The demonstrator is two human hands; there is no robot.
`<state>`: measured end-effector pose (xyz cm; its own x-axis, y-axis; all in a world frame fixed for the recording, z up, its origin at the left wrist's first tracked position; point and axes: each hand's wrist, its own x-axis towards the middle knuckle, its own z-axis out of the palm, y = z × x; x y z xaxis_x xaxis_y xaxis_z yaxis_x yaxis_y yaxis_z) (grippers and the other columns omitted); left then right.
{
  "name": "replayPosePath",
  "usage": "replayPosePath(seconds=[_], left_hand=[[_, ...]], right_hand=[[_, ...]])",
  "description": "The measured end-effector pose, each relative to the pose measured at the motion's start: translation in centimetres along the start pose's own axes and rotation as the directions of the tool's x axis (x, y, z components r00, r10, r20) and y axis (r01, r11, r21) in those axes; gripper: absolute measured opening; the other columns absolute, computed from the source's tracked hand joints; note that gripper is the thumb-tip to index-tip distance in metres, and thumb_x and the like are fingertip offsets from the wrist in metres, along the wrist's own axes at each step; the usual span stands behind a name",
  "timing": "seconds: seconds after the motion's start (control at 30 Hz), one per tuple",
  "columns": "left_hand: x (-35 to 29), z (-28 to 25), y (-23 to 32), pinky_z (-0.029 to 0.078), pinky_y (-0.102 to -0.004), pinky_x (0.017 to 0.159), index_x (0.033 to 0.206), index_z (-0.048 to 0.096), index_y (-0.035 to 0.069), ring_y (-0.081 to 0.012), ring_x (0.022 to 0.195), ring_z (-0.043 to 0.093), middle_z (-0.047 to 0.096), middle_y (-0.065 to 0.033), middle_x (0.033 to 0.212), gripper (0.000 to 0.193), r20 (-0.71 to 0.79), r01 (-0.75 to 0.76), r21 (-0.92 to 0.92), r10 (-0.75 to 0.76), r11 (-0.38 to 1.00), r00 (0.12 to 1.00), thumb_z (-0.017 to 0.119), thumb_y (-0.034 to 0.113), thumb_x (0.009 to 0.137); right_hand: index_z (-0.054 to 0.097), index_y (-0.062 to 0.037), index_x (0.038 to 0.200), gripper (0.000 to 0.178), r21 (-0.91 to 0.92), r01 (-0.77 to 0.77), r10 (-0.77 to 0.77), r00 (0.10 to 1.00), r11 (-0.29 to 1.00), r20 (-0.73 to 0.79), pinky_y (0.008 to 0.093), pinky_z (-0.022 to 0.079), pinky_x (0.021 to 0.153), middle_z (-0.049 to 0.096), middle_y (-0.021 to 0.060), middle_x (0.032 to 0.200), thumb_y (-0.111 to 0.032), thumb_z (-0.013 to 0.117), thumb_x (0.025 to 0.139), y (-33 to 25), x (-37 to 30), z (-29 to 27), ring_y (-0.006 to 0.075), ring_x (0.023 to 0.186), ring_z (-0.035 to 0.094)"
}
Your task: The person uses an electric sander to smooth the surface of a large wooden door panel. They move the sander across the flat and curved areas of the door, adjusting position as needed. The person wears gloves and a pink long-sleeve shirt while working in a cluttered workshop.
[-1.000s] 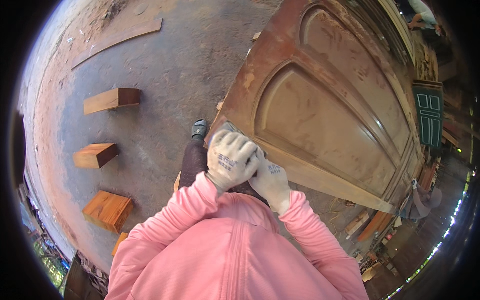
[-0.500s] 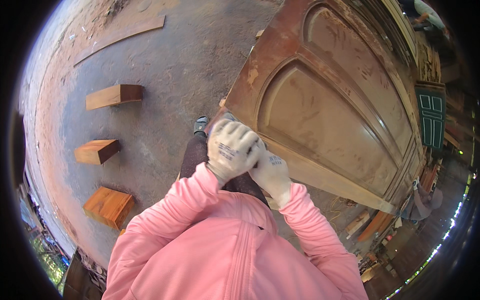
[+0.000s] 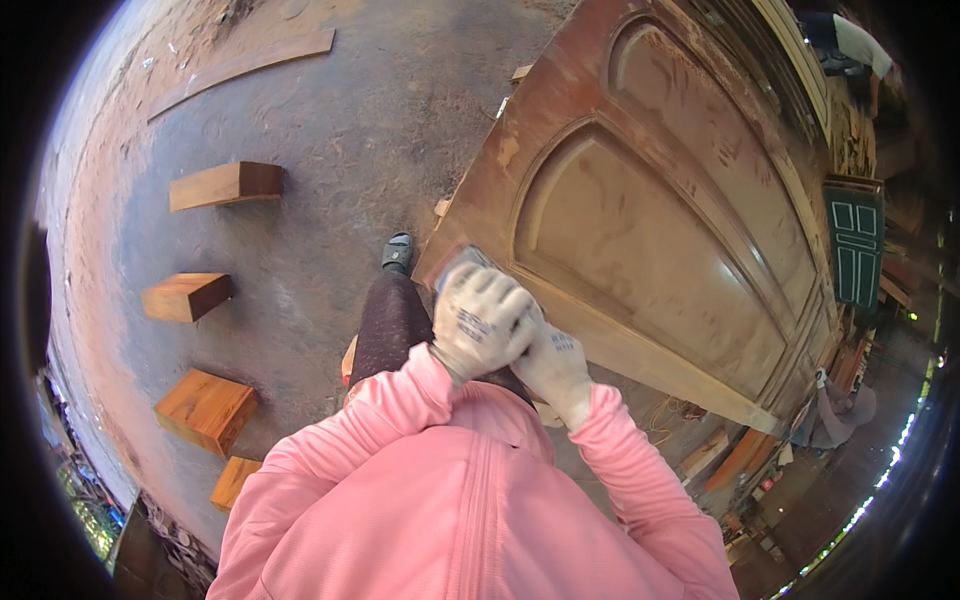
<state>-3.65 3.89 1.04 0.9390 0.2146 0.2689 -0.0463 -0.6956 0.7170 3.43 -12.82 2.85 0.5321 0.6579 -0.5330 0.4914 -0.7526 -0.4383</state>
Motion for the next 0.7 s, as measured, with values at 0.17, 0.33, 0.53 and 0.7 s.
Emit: replayPosePath(seconds=[0.17, 0.33, 0.53, 0.7], left_hand=[[-2.1, 0.0, 0.3, 0.050, -0.0479, 0.098, 0.084, 0.068, 0.014, -0.0269, 0.093, 0.069, 0.070, -0.0052, 0.089, 0.016, -0.148, 0.165, 0.041, -0.157, 0.985, 0.976, 0.074, 0.029, 0.082], [-2.6, -0.5, 1.0, 0.051, -0.0463, 0.092, 0.084, 0.069, 0.014, -0.0253, 0.090, 0.070, 0.072, -0.0039, 0.090, 0.013, -0.176, 0.150, 0.091, -0.132, 0.985, 0.976, 0.074, 0.023, 0.078], [-3.5, -0.7, 1.2, 0.052, -0.0443, 0.089, 0.081, 0.069, 0.014, -0.0249, 0.088, 0.071, 0.073, -0.0040, 0.089, 0.009, -0.209, 0.115, 0.065, -0.099, 0.991, 0.973, 0.074, 0.020, 0.076], [-4.1, -0.6, 1.3, 0.052, -0.0453, 0.089, 0.081, 0.069, 0.013, -0.0249, 0.086, 0.071, 0.073, -0.0038, 0.086, 0.009, -0.243, 0.187, 0.113, -0.155, 0.976, 0.958, 0.074, 0.019, 0.077]], right_hand=[[0.051, -0.0061, 0.144, 0.056, -0.022, 0.098, -0.098, 0.995, 0.995, -0.026, 0.0577, 0.059, 0.074, 0.077, 0.0208, 0.101, -0.027, 0.070, 0.095, 0.2, -0.5, 1.8, 0.0429, 0.090, 0.075], [0.051, -0.0057, 0.145, 0.056, -0.009, 0.225, -0.225, 0.971, 0.974, -0.074, 0.0569, 0.059, 0.074, 0.077, 0.0205, 0.103, -0.025, 0.069, 0.095, 0.1, -0.5, 2.2, 0.0435, 0.090, 0.075], [0.048, -0.0050, 0.149, 0.061, -0.067, 0.124, -0.124, 0.992, 0.990, 0.009, 0.0566, 0.059, 0.073, 0.077, 0.0208, 0.100, -0.025, 0.069, 0.095, -0.1, -1.5, 2.2, 0.0429, 0.089, 0.076], [0.044, -0.0052, 0.152, 0.067, -0.062, 0.316, -0.321, 0.942, 0.947, -0.099, 0.0564, 0.060, 0.074, 0.078, 0.0205, 0.098, -0.030, 0.070, 0.096, -0.3, -1.1, 2.8, 0.0435, 0.085, 0.076]])
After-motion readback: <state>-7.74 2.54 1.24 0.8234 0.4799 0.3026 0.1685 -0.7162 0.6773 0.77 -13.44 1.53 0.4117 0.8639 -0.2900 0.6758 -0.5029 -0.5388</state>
